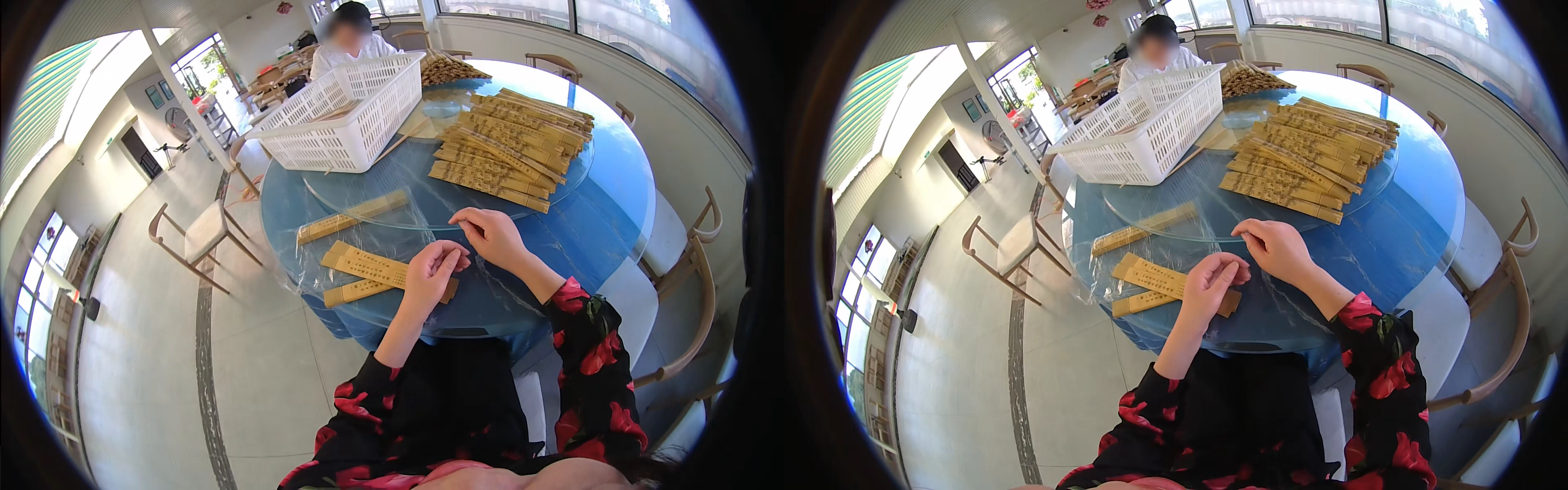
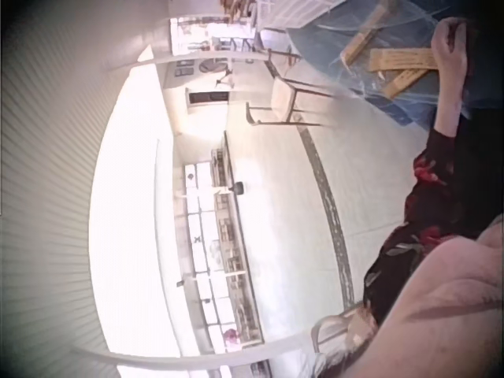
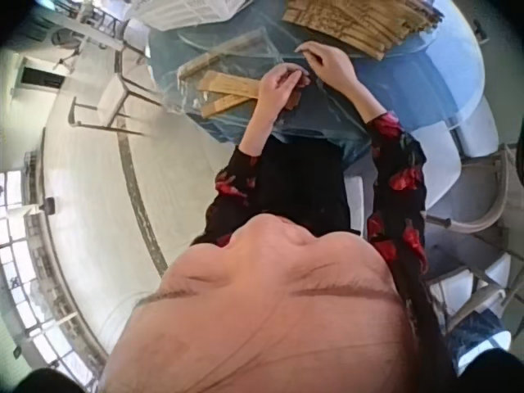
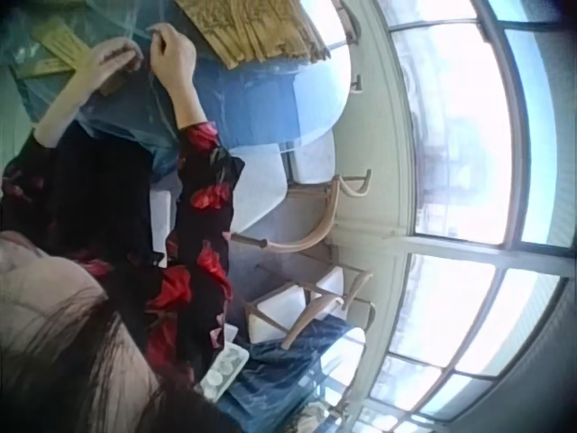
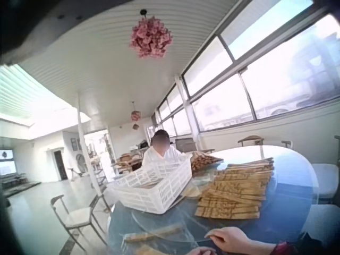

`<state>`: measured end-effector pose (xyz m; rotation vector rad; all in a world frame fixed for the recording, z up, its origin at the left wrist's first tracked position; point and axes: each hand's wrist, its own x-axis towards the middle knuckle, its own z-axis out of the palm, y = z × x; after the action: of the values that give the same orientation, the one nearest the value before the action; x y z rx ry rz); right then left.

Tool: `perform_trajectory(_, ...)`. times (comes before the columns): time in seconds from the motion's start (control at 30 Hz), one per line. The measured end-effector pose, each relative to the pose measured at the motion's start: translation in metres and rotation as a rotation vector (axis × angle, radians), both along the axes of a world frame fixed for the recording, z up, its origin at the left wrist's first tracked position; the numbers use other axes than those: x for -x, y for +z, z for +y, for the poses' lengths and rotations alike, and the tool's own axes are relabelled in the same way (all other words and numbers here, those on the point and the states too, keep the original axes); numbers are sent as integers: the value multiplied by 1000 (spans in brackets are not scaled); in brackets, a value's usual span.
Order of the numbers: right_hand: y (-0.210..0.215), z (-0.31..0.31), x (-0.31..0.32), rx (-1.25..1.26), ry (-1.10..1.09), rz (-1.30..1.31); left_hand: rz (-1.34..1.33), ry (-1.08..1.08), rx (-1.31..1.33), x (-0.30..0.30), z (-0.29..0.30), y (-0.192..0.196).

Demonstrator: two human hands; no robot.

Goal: The person inserts thin wooden sticks into pre-cut slots on rectangular bamboo strips, then places the assembled pieces into a white basket. The person repeats this process for multiple bamboo strips.

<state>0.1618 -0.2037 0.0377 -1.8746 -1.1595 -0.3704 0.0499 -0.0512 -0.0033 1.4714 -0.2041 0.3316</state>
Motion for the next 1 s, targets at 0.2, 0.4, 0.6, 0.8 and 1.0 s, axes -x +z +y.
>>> perform_trajectory(0.2,3,1,-1,34,-82,53,-160,131,-72,2,-4,17)
perform_trajectory(0.4,1,33,6,40,77,-32,-393,498,-630,-40,90,89)
perform_trajectory(0.6,-3,30,5,44,169,-39,-599,1065,-1134,-113,232,133)
perform_trajectory(0.8,-4,25,5,50,151,-38,-493,955,-1227,-141,268,117)
perform_trajectory(1.0,-6,30,4,38,87,-68,-517,850,-1185,-136,270,122)
